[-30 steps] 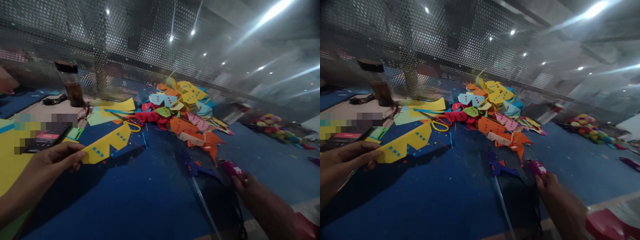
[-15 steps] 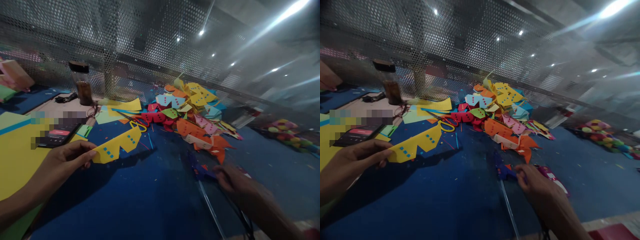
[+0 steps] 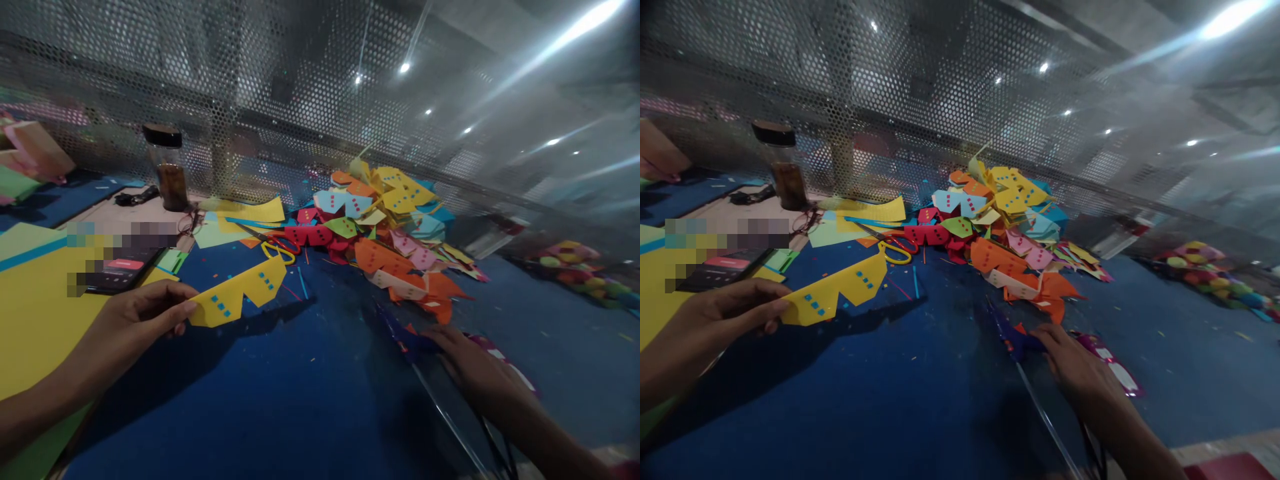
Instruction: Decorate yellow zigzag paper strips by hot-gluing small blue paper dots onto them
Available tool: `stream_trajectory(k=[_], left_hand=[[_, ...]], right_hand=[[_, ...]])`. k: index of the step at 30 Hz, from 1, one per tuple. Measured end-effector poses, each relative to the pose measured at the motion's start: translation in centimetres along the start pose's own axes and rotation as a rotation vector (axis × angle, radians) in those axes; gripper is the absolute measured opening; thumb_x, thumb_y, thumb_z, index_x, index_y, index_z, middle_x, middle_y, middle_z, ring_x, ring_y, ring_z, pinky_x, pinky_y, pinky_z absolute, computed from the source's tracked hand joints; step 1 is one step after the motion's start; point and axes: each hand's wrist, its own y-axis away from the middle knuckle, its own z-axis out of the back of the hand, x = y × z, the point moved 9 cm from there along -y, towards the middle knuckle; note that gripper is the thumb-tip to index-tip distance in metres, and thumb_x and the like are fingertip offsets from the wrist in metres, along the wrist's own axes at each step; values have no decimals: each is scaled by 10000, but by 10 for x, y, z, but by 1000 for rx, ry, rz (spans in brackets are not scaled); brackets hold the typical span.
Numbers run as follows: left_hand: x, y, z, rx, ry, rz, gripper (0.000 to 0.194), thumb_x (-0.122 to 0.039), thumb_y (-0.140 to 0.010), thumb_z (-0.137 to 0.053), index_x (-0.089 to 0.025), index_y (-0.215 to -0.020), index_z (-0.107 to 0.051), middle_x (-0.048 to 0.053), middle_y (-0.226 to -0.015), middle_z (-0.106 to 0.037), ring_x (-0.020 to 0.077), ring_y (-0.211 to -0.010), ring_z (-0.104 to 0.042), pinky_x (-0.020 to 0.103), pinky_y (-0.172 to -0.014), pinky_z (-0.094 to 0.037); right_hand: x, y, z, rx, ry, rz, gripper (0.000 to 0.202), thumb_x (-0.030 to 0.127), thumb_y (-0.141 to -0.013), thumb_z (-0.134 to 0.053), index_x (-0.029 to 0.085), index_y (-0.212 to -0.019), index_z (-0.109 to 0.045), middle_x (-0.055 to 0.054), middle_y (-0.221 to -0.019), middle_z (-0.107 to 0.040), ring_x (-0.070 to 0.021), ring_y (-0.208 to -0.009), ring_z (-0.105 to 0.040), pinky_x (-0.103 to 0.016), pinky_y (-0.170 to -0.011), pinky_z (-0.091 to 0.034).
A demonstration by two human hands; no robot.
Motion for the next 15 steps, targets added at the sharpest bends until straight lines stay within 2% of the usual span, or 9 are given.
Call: stream_trajectory(k=[2,4,5,7,10,13,15], left_hand=[[4,-1,0,15,1,-26,393,-624,-692,-793,-269,-857,-769,-20,-690,-689,161,-615,-594,265,-597,-495],[5,-1,-1,28,-11,-54,374,-616,-719,-785,-272,-866,-768,-22,-696,-690,160,-620,-594,264,-602,-487],[5,-1,-1,33,-20,-67,364,-610,-729,-783,-274,-868,-769,-22,-694,-689,160,-619,-592,263,-602,-482],[3,0,-2,45,-30,-85,348,-596,-734,-786,-273,-861,-771,-23,-703,-690,158,-617,-591,264,-604,-479],[-1,0,-4,67,-6,-98,342,-584,-723,-796,-267,-848,-770,-12,-753,-712,165,-637,-609,271,-610,-493],[-4,0,-5,81,3,-116,339,-581,-744,-783,-261,-854,-768,-2,-787,-728,172,-657,-618,275,-610,-493],[-6,-1,-4,71,3,-119,337,-580,-749,-780,-261,-853,-762,-3,-791,-728,173,-663,-619,273,-606,-484]], right_hand=[[4,-4,6,69,-41,13,405,181,-883,-472,215,-1159,-767,-178,-1223,-745,-319,-1016,-762,-441,-851,-620],[13,-13,26,45,-97,-46,401,228,-942,-464,210,-1236,-737,-209,-1322,-699,-348,-1149,-715,-486,-968,-569],[25,-19,39,18,-151,-39,386,286,-966,-473,215,-1248,-727,-207,-1346,-687,-356,-1184,-696,-503,-995,-552],[63,-35,65,-29,-299,25,362,359,-974,-493,230,-1216,-729,-173,-1322,-708,-363,-1197,-686,-532,-990,-549],[129,-65,94,-34,-542,83,300,400,-979,-552,258,-1165,-739,-108,-1174,-772,-306,-1059,-734,-459,-894,-593],[190,-93,101,17,-806,153,337,377,-988,-581,262,-1284,-691,-69,-1249,-754,-256,-1094,-726,-386,-897,-601],[219,-107,97,49,-955,200,333,334,-985,-583,265,-1292,-691,-58,-1288,-742,-246,-1145,-707,-378,-930,-589]])
